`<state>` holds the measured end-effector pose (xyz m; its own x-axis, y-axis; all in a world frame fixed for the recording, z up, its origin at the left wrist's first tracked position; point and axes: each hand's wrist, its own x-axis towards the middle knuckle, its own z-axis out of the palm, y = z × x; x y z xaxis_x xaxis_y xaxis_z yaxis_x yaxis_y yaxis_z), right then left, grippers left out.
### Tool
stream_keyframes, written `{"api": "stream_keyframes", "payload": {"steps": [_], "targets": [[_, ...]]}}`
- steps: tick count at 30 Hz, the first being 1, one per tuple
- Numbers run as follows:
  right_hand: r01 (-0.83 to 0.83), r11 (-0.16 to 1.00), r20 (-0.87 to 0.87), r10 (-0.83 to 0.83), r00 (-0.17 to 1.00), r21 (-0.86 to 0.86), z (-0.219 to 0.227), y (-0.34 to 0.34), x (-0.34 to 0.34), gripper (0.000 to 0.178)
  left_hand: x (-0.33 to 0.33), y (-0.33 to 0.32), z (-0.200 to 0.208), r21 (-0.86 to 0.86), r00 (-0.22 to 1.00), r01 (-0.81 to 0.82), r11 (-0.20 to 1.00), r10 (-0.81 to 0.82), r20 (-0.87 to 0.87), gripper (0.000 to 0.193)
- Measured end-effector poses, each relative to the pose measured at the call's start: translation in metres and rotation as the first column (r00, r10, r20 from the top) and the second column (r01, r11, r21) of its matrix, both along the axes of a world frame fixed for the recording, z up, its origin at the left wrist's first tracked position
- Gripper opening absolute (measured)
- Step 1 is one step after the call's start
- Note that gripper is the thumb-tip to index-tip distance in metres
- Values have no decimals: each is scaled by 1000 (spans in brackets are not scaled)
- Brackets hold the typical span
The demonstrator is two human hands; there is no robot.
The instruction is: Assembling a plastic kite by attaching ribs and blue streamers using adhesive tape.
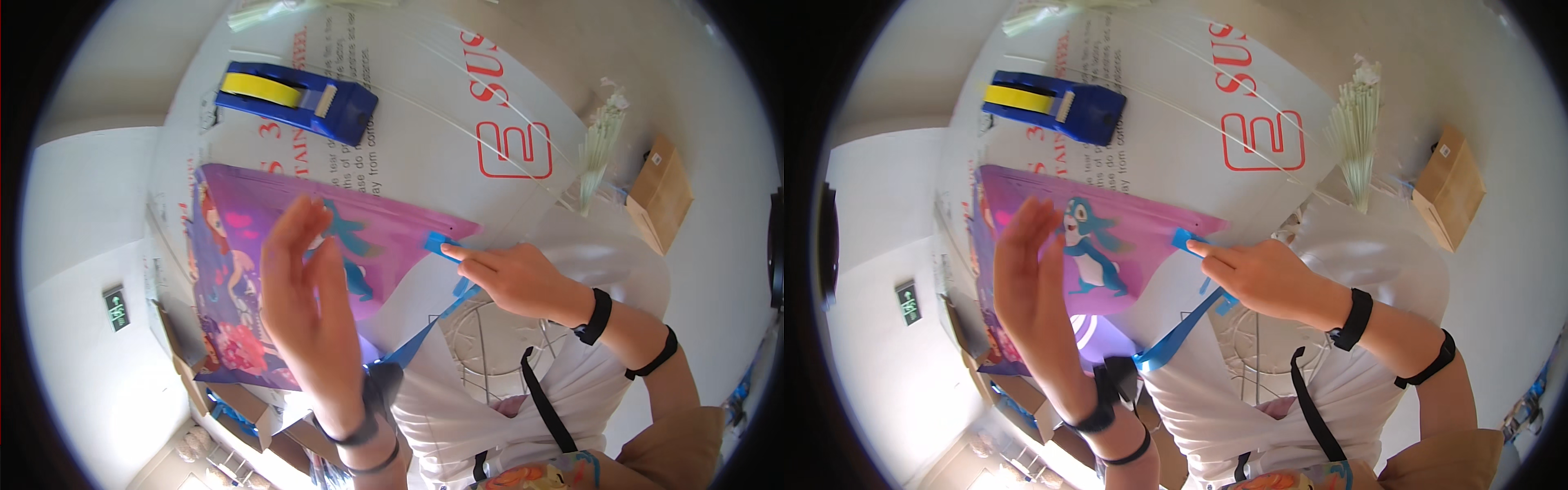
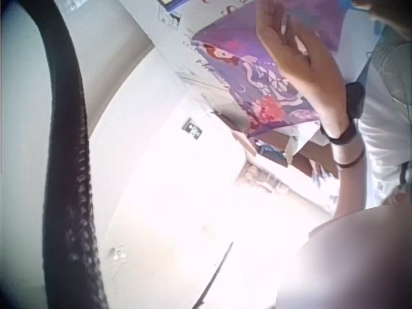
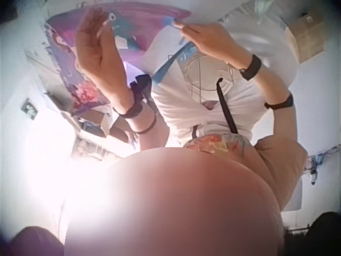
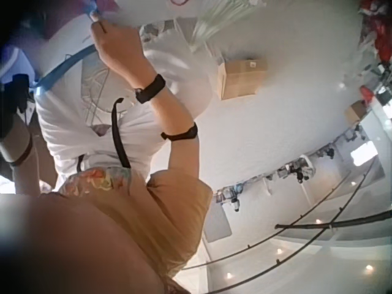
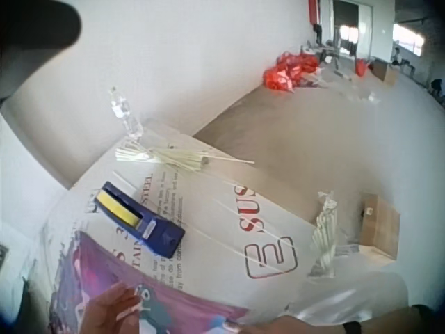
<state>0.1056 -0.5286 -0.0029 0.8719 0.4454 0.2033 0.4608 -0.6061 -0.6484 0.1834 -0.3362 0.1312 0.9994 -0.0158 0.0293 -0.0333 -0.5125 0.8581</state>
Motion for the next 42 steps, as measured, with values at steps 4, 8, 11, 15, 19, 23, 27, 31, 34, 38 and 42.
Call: {"api": "stream_keyframes", "payload": {"steps": [4,8,11,15,19,23,27,31,34,38,42], "targets": [[-1,1000,53,1,999,-9,-2,-3,-2,13,87,11,-24,-52,991,-132,990,132,-19,25],[-13,999,45,14,999,-29,-4,-4,-4,18,124,8,-45,-235,943,-248,940,179,-279,24],[-15,1000,48,15,999,-6,-7,-3,-5,20,128,-4,-49,-403,849,-413,817,185,-495,21],[-22,999,23,23,999,-23,-11,-1,-6,20,137,-18,-46,-407,698,-659,632,314,-644,20],[-33,998,-3,33,999,-61,-9,-5,-6,16,140,-25,-41,-380,632,-713,589,306,-712,17],[-19,999,55,18,998,34,-12,-5,-6,21,135,-33,-34,-398,587,-763,509,291,-755,14],[-30,998,37,28,999,51,-13,-4,-6,15,133,-30,-33,-422,590,-763,489,263,-763,16],[-42,998,30,41,999,45,-9,-5,-6,13,134,-24,-31,-458,639,-718,525,234,-733,16],[-49,999,11,48,999,24,-9,-4,-6,14,135,-18,-28,-480,601,-746,463,157,-783,17],[-35,999,31,34,999,16,-11,-4,-6,15,127,-21,-32,-487,613,-732,477,149,-776,17],[-35,999,48,34,998,25,-14,-4,-7,18,110,-30,-43,-502,651,-685,528,136,-746,17]]}}
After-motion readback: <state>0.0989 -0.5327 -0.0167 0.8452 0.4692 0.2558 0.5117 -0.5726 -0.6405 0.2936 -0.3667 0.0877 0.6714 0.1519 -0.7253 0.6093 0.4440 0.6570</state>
